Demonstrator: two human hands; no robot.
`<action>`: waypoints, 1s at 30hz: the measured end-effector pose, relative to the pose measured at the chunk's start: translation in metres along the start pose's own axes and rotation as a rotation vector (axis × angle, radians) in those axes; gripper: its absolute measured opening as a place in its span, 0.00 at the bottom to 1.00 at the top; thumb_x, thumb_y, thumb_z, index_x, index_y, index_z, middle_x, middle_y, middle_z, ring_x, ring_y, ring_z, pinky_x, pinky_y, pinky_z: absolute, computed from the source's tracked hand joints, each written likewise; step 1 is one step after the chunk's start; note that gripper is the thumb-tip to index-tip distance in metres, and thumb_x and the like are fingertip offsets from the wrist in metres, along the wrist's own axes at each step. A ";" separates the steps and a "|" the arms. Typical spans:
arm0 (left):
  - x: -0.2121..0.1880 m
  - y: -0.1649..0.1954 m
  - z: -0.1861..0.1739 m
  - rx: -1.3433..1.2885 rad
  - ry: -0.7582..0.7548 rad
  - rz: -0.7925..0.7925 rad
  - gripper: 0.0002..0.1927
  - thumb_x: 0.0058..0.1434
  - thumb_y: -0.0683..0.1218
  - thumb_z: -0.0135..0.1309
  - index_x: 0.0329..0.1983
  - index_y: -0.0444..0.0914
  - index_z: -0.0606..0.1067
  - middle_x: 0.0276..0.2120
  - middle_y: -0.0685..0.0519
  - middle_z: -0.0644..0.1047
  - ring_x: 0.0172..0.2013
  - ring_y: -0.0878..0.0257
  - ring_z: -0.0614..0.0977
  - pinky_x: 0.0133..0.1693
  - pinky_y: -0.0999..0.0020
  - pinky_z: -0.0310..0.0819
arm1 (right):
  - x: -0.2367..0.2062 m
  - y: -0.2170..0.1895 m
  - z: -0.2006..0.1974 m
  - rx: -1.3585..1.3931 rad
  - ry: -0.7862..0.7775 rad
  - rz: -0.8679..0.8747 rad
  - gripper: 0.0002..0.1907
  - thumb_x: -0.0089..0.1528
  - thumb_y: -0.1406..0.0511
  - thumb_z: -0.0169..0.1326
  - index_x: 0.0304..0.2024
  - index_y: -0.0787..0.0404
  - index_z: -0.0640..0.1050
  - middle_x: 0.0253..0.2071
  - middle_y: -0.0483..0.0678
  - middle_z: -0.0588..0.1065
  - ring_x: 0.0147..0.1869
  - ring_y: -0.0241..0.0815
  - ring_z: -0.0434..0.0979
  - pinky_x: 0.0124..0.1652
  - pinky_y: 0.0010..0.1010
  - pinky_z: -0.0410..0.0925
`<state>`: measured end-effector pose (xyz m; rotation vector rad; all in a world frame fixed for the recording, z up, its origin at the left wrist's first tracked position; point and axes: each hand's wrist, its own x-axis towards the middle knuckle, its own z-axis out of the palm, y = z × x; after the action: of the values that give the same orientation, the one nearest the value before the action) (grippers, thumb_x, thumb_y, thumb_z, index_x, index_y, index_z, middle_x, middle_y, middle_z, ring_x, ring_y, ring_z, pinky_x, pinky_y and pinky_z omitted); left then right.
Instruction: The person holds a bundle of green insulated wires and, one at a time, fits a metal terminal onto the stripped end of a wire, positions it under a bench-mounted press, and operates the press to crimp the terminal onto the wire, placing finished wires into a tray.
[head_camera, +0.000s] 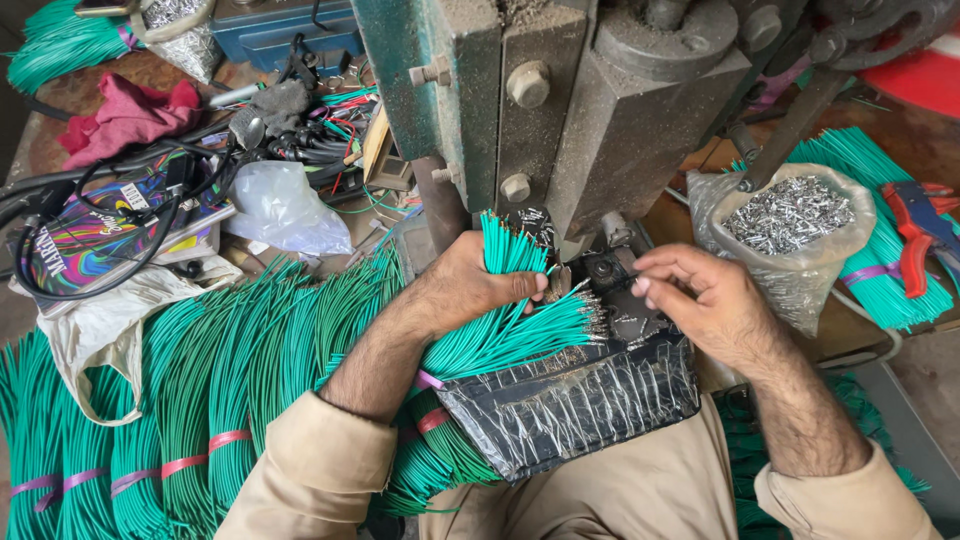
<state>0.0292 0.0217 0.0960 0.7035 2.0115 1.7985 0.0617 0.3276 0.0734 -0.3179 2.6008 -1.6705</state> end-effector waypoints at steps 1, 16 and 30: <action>0.000 0.000 0.000 -0.005 0.003 -0.006 0.08 0.63 0.44 0.62 0.35 0.34 0.81 0.28 0.55 0.81 0.32 0.68 0.81 0.38 0.69 0.78 | 0.002 0.000 0.005 0.104 0.036 -0.062 0.08 0.64 0.72 0.54 0.45 0.65 0.79 0.40 0.46 0.81 0.43 0.32 0.81 0.44 0.24 0.74; -0.002 0.005 0.004 0.056 0.119 0.032 0.06 0.60 0.43 0.61 0.34 0.34 0.81 0.27 0.55 0.81 0.31 0.69 0.81 0.36 0.70 0.78 | 0.028 -0.003 0.056 0.060 0.087 -0.216 0.06 0.63 0.69 0.61 0.41 0.66 0.83 0.38 0.45 0.83 0.43 0.30 0.81 0.43 0.22 0.74; 0.001 0.006 0.009 0.063 0.130 -0.019 0.06 0.60 0.43 0.62 0.34 0.34 0.80 0.26 0.55 0.81 0.30 0.68 0.81 0.36 0.69 0.77 | 0.020 -0.011 0.049 0.182 0.021 -0.178 0.07 0.63 0.69 0.60 0.43 0.65 0.83 0.38 0.45 0.83 0.40 0.29 0.80 0.41 0.23 0.74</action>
<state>0.0338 0.0298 0.1006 0.5970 2.1591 1.8206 0.0504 0.2753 0.0646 -0.5397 2.4742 -1.9592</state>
